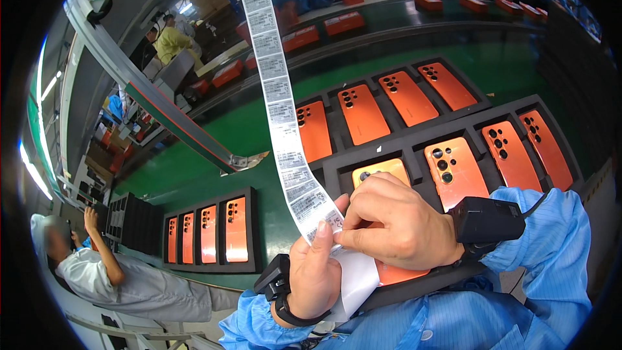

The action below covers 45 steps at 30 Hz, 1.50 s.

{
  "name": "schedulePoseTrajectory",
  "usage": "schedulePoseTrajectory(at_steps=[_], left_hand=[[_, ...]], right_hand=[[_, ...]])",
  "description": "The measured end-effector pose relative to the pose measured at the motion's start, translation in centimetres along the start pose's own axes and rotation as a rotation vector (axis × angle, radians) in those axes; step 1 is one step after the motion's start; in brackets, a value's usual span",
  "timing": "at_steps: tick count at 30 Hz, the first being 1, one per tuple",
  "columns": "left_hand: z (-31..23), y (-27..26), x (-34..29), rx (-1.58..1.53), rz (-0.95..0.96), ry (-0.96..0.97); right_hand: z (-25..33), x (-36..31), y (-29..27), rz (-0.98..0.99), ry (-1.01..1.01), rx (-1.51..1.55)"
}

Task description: Applying stickers and labels to the back of smartphones on an electronics assembly line.

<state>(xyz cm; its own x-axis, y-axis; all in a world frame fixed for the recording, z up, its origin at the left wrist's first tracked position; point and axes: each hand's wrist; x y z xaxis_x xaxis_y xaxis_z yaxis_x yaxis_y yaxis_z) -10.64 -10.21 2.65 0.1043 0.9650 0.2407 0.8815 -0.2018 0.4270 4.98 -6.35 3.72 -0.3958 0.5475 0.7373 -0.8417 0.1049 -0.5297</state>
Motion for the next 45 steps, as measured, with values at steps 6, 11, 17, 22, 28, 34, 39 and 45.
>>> schedulePoseTrajectory(at_steps=[6, 11, 17, 22, 28, 34, 39, 45], left_hand=[[0.0, 0.2, 0.2, -0.058, 0.017, -0.025], [-0.7, 0.6, 0.2, -0.076, 0.023, -0.080], [-1.0, -0.2, 0.5, -0.062, 0.005, -0.118], [-1.6, 0.2, 0.3, 0.062, 0.014, -0.089], [-1.7, 0.2, 0.1, 0.137, 0.149, -0.039], [-1.8, 0.5, 0.1, 0.043, 0.133, -0.054], [-1.9, 0.2, 0.1, -0.030, 0.117, -0.122], [-2.3, 0.5, 0.0, -0.018, 0.142, -0.139]], right_hand=[[0.4, 0.0, -0.1, -0.043, -0.043, -0.087], [1.0, -0.1, -0.7, -0.040, -0.101, -0.181], [1.1, -0.2, -0.4, -0.086, -0.207, -0.279], [0.9, 0.1, -0.1, -0.128, -0.043, -0.199], [1.0, 0.1, -0.8, -0.002, -0.003, -0.181], [1.0, 0.0, -0.9, -0.047, -0.089, -0.266], [1.2, 0.0, -0.7, -0.058, -0.142, -0.257], [1.3, -0.1, -0.6, -0.079, -0.134, -0.266]])
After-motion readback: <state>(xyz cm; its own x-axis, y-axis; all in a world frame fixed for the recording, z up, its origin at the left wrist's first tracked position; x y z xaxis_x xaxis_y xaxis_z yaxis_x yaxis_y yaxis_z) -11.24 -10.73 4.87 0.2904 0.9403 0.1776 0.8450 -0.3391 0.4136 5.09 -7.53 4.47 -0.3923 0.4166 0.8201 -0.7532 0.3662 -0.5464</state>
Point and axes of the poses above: each hand's wrist, its own x-axis towards the middle knuckle, its own y-axis out of the palm, z = x × y, and after that the axes turned 11 degrees about y, right-handed
